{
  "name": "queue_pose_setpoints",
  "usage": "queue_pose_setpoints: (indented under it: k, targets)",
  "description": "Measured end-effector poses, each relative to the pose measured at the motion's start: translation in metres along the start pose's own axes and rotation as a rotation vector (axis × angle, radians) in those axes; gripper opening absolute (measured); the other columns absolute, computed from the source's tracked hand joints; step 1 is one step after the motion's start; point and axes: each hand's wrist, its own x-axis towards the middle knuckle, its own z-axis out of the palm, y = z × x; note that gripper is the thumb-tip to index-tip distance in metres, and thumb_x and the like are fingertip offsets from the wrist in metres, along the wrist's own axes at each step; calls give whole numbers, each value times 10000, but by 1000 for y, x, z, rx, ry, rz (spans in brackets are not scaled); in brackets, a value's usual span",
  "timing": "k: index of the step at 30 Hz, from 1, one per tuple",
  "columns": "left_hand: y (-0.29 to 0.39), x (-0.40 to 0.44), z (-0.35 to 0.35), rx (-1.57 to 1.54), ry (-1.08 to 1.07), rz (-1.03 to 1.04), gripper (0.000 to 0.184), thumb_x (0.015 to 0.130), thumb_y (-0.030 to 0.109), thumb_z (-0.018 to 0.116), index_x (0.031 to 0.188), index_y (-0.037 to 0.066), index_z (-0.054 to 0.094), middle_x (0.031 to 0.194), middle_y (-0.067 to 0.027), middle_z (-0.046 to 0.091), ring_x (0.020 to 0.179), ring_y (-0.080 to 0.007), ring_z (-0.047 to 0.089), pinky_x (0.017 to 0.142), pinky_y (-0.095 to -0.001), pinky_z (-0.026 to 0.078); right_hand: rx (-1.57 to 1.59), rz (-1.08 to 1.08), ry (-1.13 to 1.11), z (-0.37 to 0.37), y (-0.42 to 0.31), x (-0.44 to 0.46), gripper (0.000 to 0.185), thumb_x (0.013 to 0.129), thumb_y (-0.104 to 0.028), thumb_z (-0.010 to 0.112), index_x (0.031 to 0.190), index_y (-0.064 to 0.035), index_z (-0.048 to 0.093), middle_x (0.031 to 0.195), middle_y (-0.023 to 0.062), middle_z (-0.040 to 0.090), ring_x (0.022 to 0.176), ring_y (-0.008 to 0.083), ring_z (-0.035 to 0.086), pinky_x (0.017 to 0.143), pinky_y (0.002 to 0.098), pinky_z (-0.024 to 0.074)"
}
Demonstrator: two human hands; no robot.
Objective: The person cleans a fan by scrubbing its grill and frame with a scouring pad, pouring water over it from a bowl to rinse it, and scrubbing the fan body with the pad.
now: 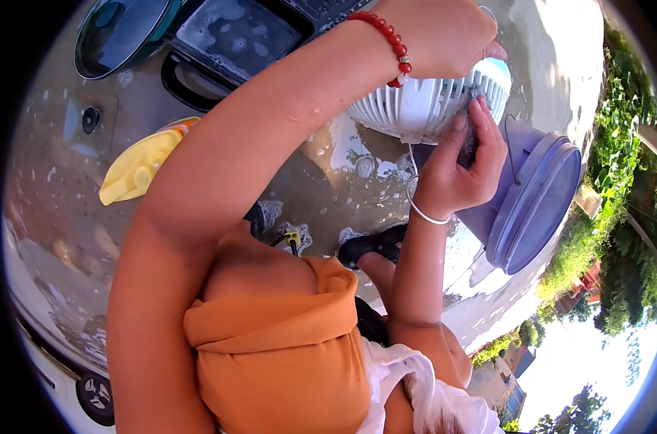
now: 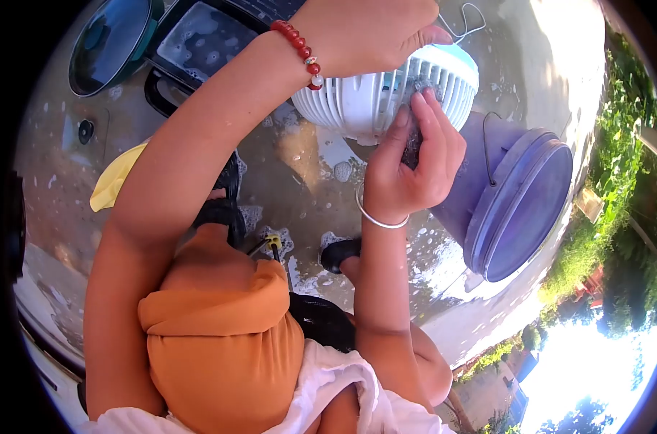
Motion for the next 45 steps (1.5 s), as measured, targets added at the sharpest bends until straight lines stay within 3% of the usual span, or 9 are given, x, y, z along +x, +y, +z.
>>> queue_pose_setpoints:
  k: [4, 10, 13, 16, 23, 31, 34, 40, 45]
  targets:
    - [0, 0, 9, -3, -25, 80, 348, 965, 293, 578, 829, 6, 720, 800, -221, 700, 801, -377, 704, 719, -468, 554, -62, 65, -25, -14, -2, -18, 231, 808, 61, 719, 1026, -12, 737, 1052, 142, 749, 916, 280, 684, 835, 354, 514]
    - [3, -3, 4, -27, 15, 85, 317, 958, 255, 571, 826, 13, 727, 808, -216, 704, 811, -376, 703, 727, -478, 550, -35, -5, -15, 11, 7, 23, 212, 797, 40, 715, 995, -32, 739, 1006, 106, 752, 890, 266, 680, 822, 335, 505]
    - [3, 2, 1, 19, -93, 30, 318, 958, 252, 572, 819, 13, 731, 807, -214, 704, 809, -380, 701, 727, -478, 548, -18, -17, 4, 3, 5, 7, 222, 771, 67, 716, 979, -9, 734, 988, 144, 745, 891, 281, 693, 827, 344, 522]
    - [0, -1, 7, -9, 1, 79, 330, 960, 252, 571, 804, 11, 733, 800, -217, 703, 810, -383, 701, 728, -477, 549, -51, -1, -46, -16, 0, -14, 233, 755, 99, 712, 971, 13, 731, 980, 186, 737, 898, 294, 705, 819, 352, 540]
    - [5, -2, 4, -10, -7, 61, 298, 972, 271, 568, 903, 10, 696, 824, -217, 706, 820, -378, 704, 719, -475, 551, -7, 16, -21, 3, 3, 27, 156, 763, 61, 677, 892, -13, 722, 862, 126, 707, 772, 275, 666, 708, 338, 526]
    - [1, 3, 2, -2, -7, 52, 305, 970, 288, 568, 894, 19, 689, 820, -219, 706, 815, -374, 706, 708, -477, 554, -43, 9, -33, -17, 9, -22, 227, 675, 45, 726, 894, -12, 726, 889, 141, 678, 773, 261, 657, 699, 333, 533]
    - [0, 3, 10, -3, 20, 72, 318, 972, 284, 562, 855, 19, 694, 818, -223, 705, 816, -380, 703, 716, -484, 552, -65, 99, -122, -31, 2, -28, 163, 730, 44, 740, 889, 10, 738, 912, 137, 697, 815, 246, 677, 780, 337, 541]
    - [0, 0, 9, 4, 80, 67, 320, 965, 284, 563, 864, 11, 696, 810, -222, 703, 818, -394, 696, 725, -491, 548, 27, -122, 29, 12, 11, 21, 192, 708, 26, 712, 894, -20, 718, 844, 123, 688, 762, 282, 662, 700, 347, 538]
    - [3, 3, 0, -56, 10, 39, 337, 963, 322, 573, 909, 13, 698, 856, -232, 709, 849, -390, 701, 743, -487, 549, 21, -115, 52, 18, 14, 21, 210, 688, 36, 718, 891, -14, 723, 877, 131, 686, 781, 278, 661, 728, 349, 538]
